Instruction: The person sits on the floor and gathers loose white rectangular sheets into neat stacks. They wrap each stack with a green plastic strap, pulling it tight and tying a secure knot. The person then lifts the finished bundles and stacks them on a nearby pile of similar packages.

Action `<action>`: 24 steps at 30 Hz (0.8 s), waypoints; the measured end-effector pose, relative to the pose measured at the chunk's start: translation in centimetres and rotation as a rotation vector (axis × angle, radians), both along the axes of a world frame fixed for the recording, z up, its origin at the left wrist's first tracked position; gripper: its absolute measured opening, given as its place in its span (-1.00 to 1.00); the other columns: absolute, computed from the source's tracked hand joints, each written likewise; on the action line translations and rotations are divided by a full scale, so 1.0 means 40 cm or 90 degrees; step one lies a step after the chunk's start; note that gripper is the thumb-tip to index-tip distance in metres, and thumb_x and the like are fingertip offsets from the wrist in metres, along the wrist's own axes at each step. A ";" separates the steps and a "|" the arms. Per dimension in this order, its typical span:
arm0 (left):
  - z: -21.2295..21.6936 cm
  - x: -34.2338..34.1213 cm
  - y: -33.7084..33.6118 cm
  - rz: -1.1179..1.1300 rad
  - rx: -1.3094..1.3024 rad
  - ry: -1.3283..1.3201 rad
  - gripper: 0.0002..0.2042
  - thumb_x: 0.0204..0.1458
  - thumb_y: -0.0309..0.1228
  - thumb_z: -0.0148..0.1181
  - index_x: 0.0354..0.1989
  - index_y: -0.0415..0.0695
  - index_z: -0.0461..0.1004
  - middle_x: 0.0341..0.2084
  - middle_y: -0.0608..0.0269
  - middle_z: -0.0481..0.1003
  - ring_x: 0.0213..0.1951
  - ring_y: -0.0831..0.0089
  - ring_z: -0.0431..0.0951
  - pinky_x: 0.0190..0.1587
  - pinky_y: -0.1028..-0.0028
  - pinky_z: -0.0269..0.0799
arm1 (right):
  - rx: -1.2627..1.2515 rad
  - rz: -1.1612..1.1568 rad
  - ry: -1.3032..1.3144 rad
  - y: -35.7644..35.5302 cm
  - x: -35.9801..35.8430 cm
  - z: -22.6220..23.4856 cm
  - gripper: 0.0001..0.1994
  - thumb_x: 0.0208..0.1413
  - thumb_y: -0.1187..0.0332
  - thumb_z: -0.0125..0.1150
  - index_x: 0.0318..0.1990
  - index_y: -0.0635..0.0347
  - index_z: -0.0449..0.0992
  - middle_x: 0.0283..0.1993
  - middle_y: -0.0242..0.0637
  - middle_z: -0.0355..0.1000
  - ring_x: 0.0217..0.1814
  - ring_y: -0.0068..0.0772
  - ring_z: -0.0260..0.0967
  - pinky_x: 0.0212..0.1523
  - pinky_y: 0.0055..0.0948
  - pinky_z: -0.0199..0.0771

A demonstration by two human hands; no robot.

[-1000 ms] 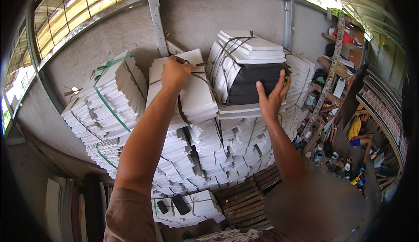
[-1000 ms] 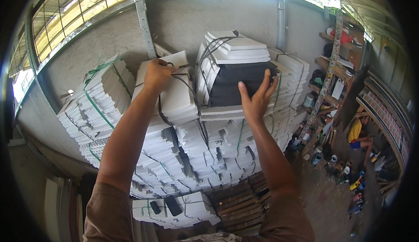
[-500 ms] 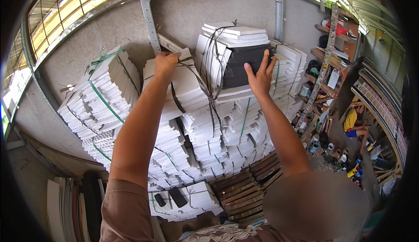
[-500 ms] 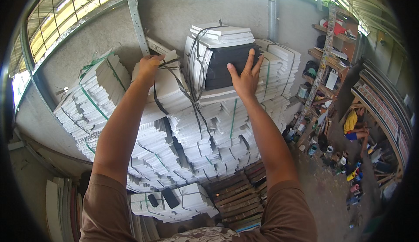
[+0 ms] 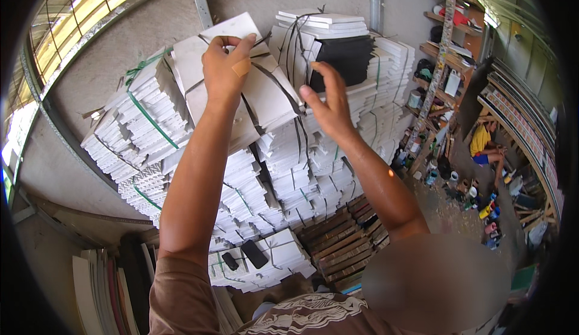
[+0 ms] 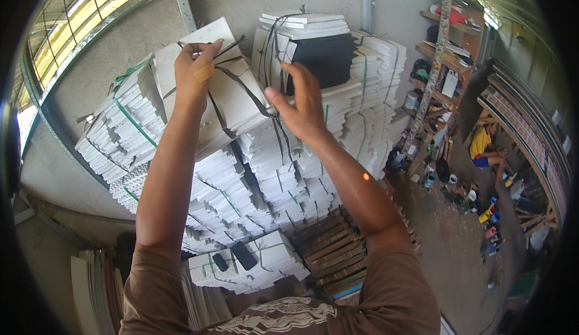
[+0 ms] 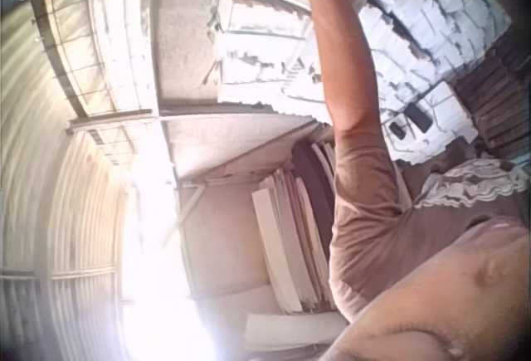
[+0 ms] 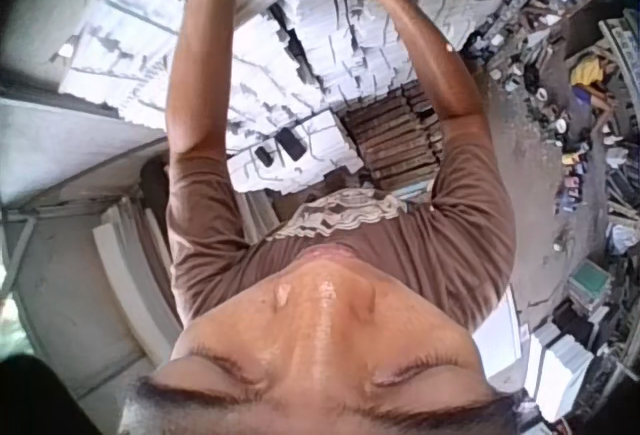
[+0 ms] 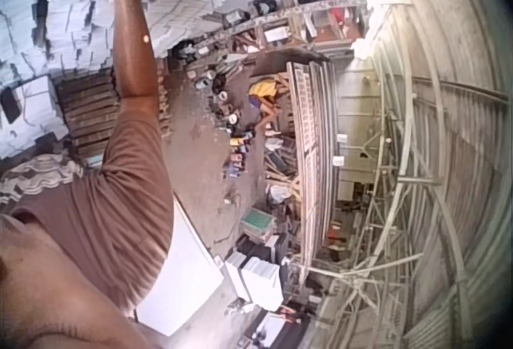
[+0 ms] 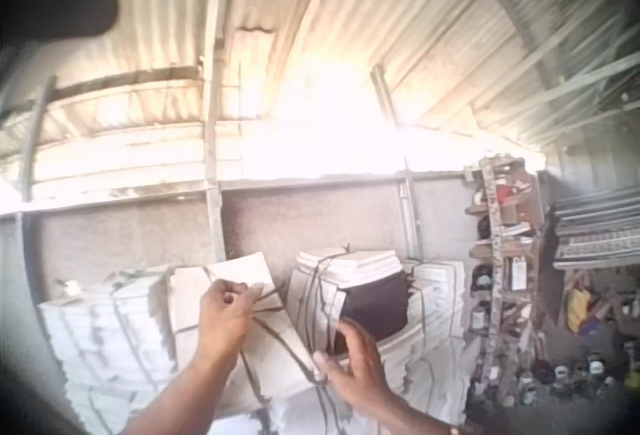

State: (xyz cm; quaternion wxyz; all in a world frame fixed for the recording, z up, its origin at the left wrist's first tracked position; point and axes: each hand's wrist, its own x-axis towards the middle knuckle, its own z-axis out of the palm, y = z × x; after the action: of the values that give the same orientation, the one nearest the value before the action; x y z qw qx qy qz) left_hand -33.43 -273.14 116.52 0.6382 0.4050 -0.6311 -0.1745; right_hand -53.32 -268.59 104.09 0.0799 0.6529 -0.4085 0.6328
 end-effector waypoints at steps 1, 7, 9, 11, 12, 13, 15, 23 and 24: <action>0.001 -0.002 0.031 -0.006 -0.012 0.000 -0.59 -0.08 -0.06 0.38 -0.35 -0.22 0.56 -0.57 0.12 0.53 -0.45 0.26 0.54 -0.23 0.32 0.45 | 0.043 0.098 -0.054 0.029 0.029 0.006 -0.34 0.24 -0.05 0.21 0.31 0.24 0.29 0.34 0.07 0.23 0.44 0.02 0.13 0.45 -0.12 0.02; -0.017 0.041 0.220 -0.102 -0.110 -0.055 -0.53 -0.04 -0.03 0.39 -0.30 -0.28 0.55 -0.30 -0.03 0.49 -0.25 0.24 0.47 -0.11 0.34 0.41 | 0.236 0.538 -0.350 0.192 0.129 0.024 -0.05 0.15 0.06 0.34 0.53 0.22 -0.11 0.52 0.00 0.02 0.57 -0.15 -0.06 0.49 -0.25 -0.03; -0.032 0.070 0.280 -0.178 -0.104 -0.055 -0.54 -0.03 -0.04 0.38 -0.29 -0.28 0.54 -0.30 -0.01 0.49 -0.26 0.24 0.48 -0.11 0.35 0.41 | 0.243 0.541 -0.400 0.266 0.148 0.010 -0.04 0.13 0.07 0.36 0.54 0.20 -0.11 0.52 0.00 0.02 0.57 -0.16 -0.05 0.49 -0.26 -0.03; -0.062 0.107 0.345 -0.279 -0.098 -0.066 -0.56 -0.02 -0.09 0.42 -0.29 -0.30 0.54 -0.28 0.00 0.49 -0.26 0.25 0.48 -0.13 0.37 0.41 | 0.254 0.489 -0.439 0.353 0.201 -0.010 0.01 0.01 0.30 0.43 0.54 0.15 -0.12 0.41 -0.01 0.19 0.44 -0.13 0.17 0.38 -0.26 0.20; -0.084 0.123 0.382 -0.317 -0.084 -0.074 -0.57 -0.02 -0.10 0.42 -0.29 -0.30 0.54 -0.29 0.01 0.49 -0.26 0.26 0.48 -0.13 0.38 0.41 | 0.248 0.433 -0.433 0.396 0.234 -0.029 0.02 -0.03 0.36 0.44 0.54 0.14 -0.12 0.38 -0.02 0.23 0.40 -0.13 0.23 0.34 -0.25 0.27; -0.102 0.137 0.406 -0.342 -0.100 -0.093 -0.57 -0.02 -0.11 0.43 -0.26 -0.30 0.54 -0.28 -0.01 0.49 -0.26 0.24 0.49 -0.13 0.37 0.42 | 0.241 0.377 -0.420 0.434 0.264 -0.036 0.04 -0.07 0.43 0.44 0.54 0.14 -0.12 0.34 -0.02 0.27 0.35 -0.12 0.29 0.30 -0.25 0.33; -0.147 0.161 0.453 -0.395 -0.128 -0.132 -0.57 -0.01 -0.13 0.44 -0.22 -0.29 0.54 -0.27 -0.04 0.48 -0.25 0.21 0.51 -0.13 0.36 0.42 | 0.175 0.353 -0.513 0.506 0.307 -0.091 0.05 -0.18 0.55 0.39 0.53 0.18 -0.07 0.25 -0.02 0.36 0.26 -0.15 0.37 0.21 -0.25 0.43; -0.376 0.204 0.620 -0.375 -0.322 -0.207 -0.38 -0.09 -0.22 0.55 0.15 -0.18 0.46 0.05 -0.13 0.43 0.16 -0.02 0.41 0.23 0.16 0.30 | 0.061 0.090 -0.661 0.922 0.341 -0.312 0.03 -0.29 0.55 0.34 0.51 0.20 0.07 0.30 -0.04 0.35 0.28 -0.19 0.34 0.30 -0.32 0.27; -0.440 0.190 0.619 -0.410 -0.260 -0.192 -0.32 -0.04 -0.23 0.51 0.24 -0.17 0.36 0.09 -0.08 0.41 0.18 0.04 0.40 0.25 0.18 0.29 | 0.060 0.058 -0.677 0.980 0.337 -0.350 0.03 -0.30 0.55 0.34 0.51 0.18 0.08 0.31 -0.06 0.34 0.29 -0.20 0.33 0.31 -0.32 0.26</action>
State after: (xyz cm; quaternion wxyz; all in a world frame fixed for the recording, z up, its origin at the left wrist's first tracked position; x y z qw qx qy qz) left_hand -25.81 -248.37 98.94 0.5184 0.0725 -0.8339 -0.1749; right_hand -39.83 -229.39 90.10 -0.1951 0.2619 -0.3917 0.8602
